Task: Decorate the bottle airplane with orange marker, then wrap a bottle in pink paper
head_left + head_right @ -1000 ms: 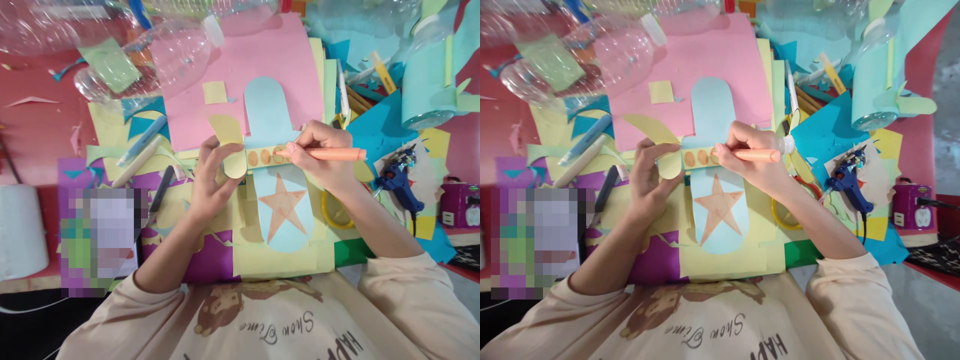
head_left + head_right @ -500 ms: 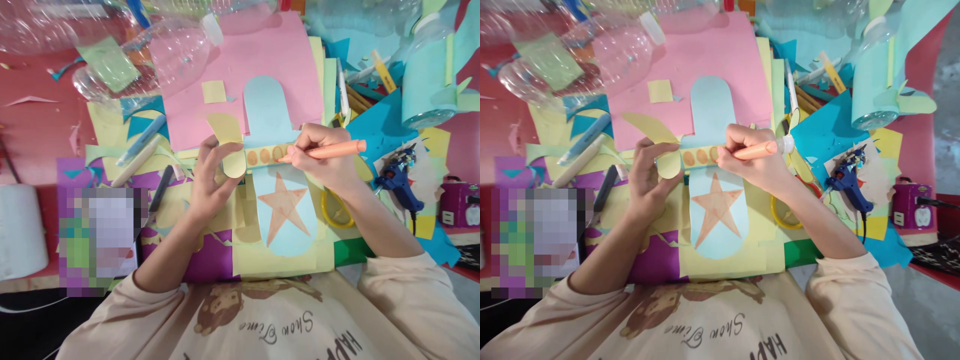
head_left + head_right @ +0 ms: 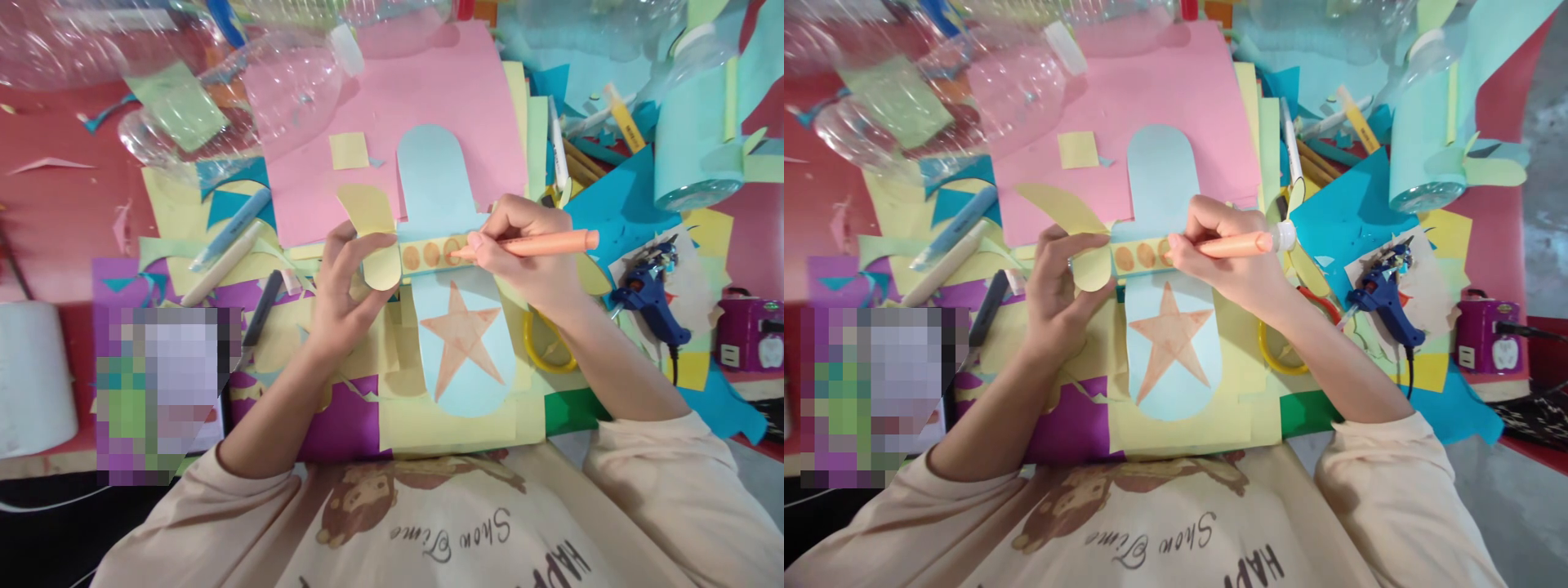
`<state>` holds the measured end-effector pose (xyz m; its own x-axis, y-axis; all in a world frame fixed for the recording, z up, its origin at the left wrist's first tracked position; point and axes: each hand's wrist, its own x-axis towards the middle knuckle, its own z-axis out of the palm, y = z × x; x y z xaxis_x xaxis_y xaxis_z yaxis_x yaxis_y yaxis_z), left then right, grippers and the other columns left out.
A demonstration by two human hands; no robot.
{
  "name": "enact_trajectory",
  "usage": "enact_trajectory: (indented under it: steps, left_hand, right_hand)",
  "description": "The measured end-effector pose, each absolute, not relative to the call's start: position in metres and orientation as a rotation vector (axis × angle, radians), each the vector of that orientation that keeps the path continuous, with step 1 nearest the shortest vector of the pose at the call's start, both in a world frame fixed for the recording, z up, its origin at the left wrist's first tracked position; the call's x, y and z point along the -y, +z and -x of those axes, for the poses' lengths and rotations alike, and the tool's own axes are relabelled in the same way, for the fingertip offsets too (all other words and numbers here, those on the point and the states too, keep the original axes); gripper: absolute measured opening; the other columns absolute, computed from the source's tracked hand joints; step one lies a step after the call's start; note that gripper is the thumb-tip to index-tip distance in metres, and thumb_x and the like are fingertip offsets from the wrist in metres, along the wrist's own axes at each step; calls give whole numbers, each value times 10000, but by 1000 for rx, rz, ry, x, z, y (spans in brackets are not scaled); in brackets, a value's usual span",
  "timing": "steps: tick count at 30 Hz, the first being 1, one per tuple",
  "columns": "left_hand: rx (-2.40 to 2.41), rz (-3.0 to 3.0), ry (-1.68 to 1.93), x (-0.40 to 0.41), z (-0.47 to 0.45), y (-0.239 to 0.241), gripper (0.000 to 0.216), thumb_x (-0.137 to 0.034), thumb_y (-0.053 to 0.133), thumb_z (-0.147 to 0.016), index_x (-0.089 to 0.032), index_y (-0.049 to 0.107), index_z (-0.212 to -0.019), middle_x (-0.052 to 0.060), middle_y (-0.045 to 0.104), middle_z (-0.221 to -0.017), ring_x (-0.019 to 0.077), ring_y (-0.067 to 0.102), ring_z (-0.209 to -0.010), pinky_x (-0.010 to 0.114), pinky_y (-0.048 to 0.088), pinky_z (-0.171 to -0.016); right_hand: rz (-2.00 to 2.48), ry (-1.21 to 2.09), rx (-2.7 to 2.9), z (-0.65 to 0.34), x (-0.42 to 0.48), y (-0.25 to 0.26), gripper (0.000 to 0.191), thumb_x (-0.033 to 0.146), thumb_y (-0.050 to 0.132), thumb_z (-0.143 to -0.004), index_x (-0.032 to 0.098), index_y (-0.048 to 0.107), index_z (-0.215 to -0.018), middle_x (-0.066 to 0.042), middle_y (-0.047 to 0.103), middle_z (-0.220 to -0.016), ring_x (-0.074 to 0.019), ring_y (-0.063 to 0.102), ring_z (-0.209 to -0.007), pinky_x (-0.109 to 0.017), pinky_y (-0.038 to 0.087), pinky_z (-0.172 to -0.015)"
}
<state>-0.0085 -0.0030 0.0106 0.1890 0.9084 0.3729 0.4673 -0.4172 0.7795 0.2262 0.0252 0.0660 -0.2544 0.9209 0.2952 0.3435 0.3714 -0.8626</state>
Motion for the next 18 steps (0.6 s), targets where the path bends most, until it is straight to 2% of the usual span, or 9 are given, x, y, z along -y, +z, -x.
enact_trajectory:
  steps: [4, 11, 18]
  left_hand:
    - [-1300, -1962, 1145, 3, 8, 11, 357, -421, 617, -856, -302, 583, -1191, 51, 542, -1191, 240, 557, -1107, 419, 493, -985]
    - [-1310, -1962, 1139, 4, 8, 12, 348, -411, 605, -859, -301, 587, -1188, 50, 543, -1187, 238, 555, -1095, 415, 496, -971]
    - [-1288, -1949, 1163, 4, 8, 10, 359, -419, 625, -857, -318, 589, -1199, 55, 547, -1194, 246, 556, -1118, 417, 490, -988]
  right_hand:
    - [1118, 833, 1769, -226, -26, 64, 377, 410, 609, -881, 220, 429, -610, 49, 445, -555, -88, 422, -526, -262, 356, -493]
    - [1131, 825, 1721, -223, -25, 68, 352, 348, 624, -878, 221, 436, -610, 49, 481, -550, -103, 521, -563, -264, 399, -526]
    - [1165, 845, 1720, -223, -26, 69, 393, 436, 611, -868, 232, 412, -598, 45, 450, -535, -108, 498, -547, -270, 409, -515]
